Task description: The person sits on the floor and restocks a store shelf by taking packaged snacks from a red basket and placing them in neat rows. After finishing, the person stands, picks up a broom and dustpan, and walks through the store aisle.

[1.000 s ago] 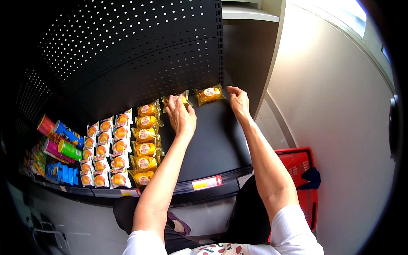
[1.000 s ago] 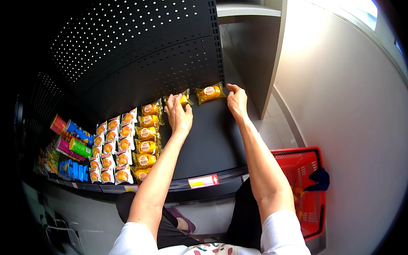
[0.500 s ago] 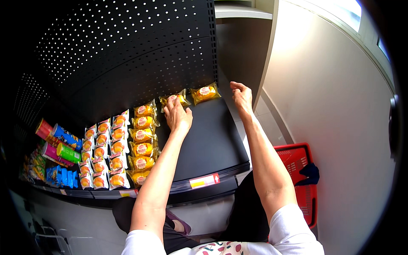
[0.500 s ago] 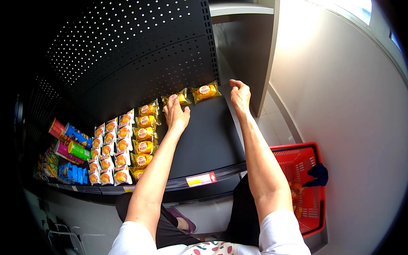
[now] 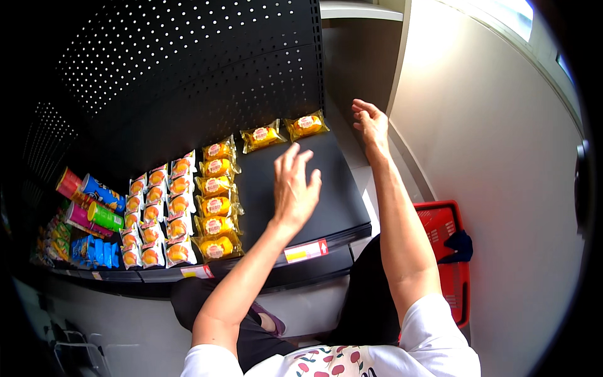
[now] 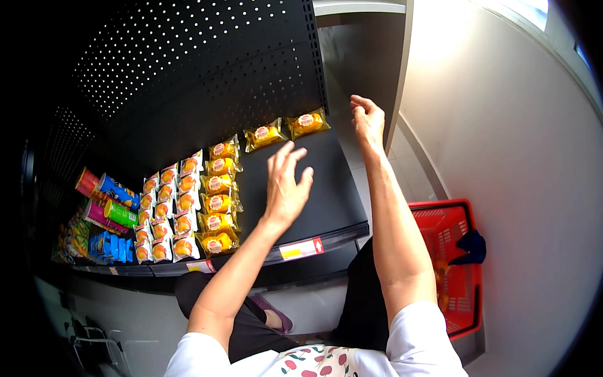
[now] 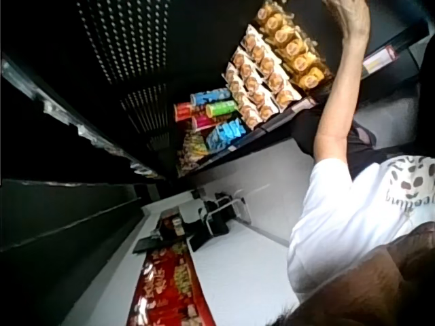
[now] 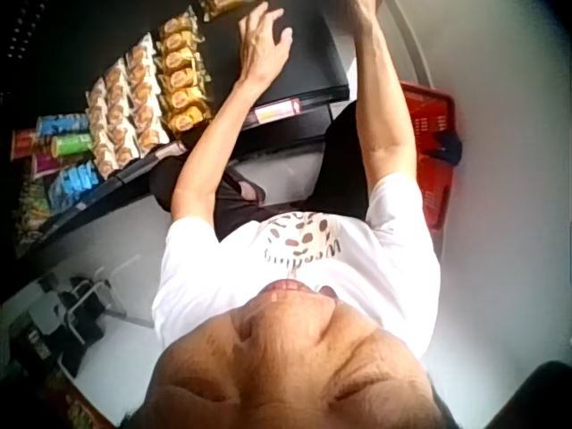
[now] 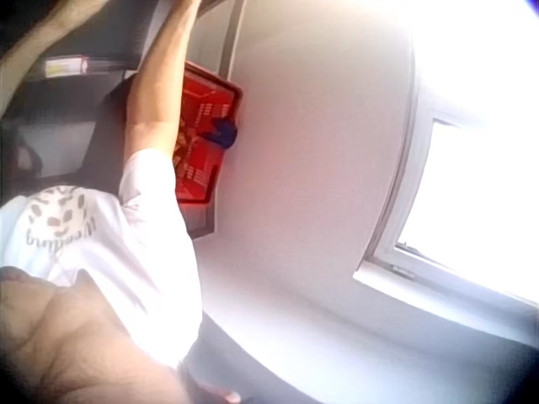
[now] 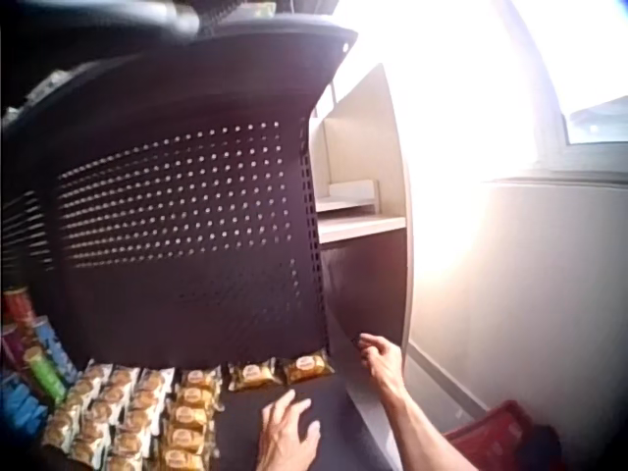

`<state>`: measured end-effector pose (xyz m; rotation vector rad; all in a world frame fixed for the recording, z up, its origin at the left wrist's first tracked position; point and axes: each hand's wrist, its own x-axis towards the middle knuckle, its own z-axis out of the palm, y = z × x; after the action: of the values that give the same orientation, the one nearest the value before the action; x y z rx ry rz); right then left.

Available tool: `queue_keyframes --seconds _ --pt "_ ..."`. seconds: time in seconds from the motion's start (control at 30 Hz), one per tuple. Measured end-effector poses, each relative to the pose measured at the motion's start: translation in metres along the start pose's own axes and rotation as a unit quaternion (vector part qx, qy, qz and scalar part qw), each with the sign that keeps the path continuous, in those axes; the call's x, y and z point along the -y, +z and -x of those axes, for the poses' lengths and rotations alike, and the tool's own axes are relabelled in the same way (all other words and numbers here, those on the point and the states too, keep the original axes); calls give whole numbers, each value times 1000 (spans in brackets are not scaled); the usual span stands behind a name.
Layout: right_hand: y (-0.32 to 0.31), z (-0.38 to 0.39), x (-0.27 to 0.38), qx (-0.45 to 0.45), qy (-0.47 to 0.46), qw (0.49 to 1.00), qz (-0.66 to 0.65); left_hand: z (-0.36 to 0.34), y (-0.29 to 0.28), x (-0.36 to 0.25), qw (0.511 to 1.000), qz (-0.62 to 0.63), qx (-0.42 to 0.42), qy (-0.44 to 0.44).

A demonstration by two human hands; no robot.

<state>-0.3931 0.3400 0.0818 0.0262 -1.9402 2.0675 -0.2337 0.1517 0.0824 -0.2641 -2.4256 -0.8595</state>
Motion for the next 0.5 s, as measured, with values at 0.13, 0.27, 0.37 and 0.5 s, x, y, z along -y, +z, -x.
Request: queue_keyframes --seconds 0.13,0.27,0.37,0.5 --pt "-43 26 37 46 -30 998 -38 46 -19 -49 993 106 43 28" --pt "-101 86 37 50 -50 997 -32 89 -51 -65 980 194 42 -16" --pt "-198 149 -33 -30 -10 998 57 117 -52 -65 965 252 60 -47" --pt "-320 268 -154 -153 138 969 135 152 -51 -62 928 327 98 -148"
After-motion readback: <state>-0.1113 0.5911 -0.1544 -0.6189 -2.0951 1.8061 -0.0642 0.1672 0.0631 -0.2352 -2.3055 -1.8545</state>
